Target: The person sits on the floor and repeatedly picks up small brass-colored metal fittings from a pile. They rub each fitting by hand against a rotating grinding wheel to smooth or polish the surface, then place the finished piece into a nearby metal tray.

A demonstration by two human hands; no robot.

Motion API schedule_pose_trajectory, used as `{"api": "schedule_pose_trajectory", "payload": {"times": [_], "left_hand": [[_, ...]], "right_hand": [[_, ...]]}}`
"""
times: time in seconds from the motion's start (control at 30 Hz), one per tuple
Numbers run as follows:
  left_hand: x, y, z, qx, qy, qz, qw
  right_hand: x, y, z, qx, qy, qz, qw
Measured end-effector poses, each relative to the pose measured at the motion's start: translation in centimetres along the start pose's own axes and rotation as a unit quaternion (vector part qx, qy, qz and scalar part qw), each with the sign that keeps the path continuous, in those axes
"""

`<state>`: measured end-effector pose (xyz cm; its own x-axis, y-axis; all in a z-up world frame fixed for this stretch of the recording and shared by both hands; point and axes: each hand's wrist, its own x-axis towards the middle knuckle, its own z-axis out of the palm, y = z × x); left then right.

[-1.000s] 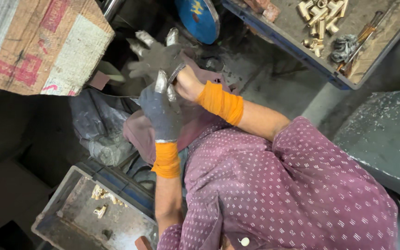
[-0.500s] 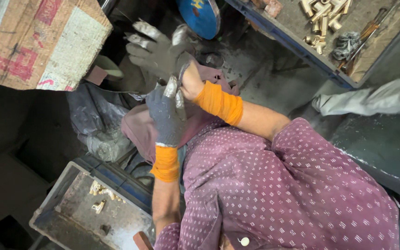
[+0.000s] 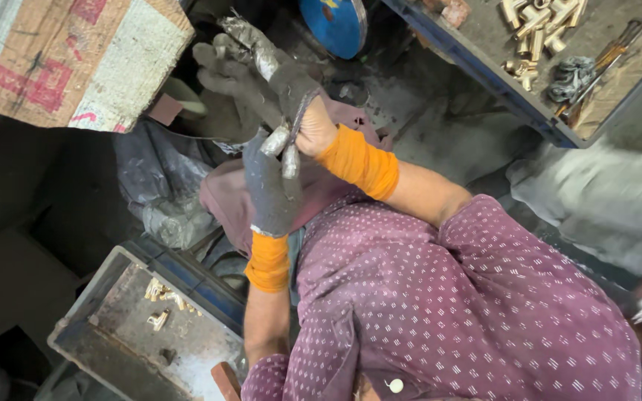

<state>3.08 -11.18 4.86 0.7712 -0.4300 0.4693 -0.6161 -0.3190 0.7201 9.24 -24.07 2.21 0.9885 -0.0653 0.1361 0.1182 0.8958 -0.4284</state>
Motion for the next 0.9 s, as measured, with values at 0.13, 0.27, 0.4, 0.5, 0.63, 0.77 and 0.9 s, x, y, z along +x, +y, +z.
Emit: {"api": "schedule_pose_trajectory", "payload": {"times": [0.13,0.27,0.4,0.5,0.63,0.77,0.9], "left_hand": [[-0.4,-0.7,0.3,0.013,-0.019,0.008,1.000],[-0.5,-1.4,0.4,0.058,-0.052,0.023,0.997],[-0.5,-1.6,1.1,0.067,-0.073,0.023,0.995],[-0.2,-1.4,1.4,0.061,-0.084,0.016,0.994],[-0.4,-0.7,1.6,0.022,-0.064,0.020,0.997],[-0.7,-0.7,2.2,-0.004,-0.045,0.027,0.999],[-0.9,-0.8,3.0,0.010,-0.047,0.022,0.999]], "right_hand": [[-0.2,1.6,-3.1,0.156,-0.132,-0.011,0.979],[1.5,2.7,-6.1,0.408,0.003,0.237,0.882],[1.9,2.2,-6.0,0.430,-0.017,0.289,0.855],[1.5,0.5,-4.5,0.294,-0.155,0.194,0.923],[0.0,-0.8,-3.5,0.115,-0.059,0.101,0.986],[-1.1,-0.4,-4.6,0.003,0.055,0.000,0.998],[0.3,0.0,-5.9,0.149,0.089,0.008,0.985]]}}
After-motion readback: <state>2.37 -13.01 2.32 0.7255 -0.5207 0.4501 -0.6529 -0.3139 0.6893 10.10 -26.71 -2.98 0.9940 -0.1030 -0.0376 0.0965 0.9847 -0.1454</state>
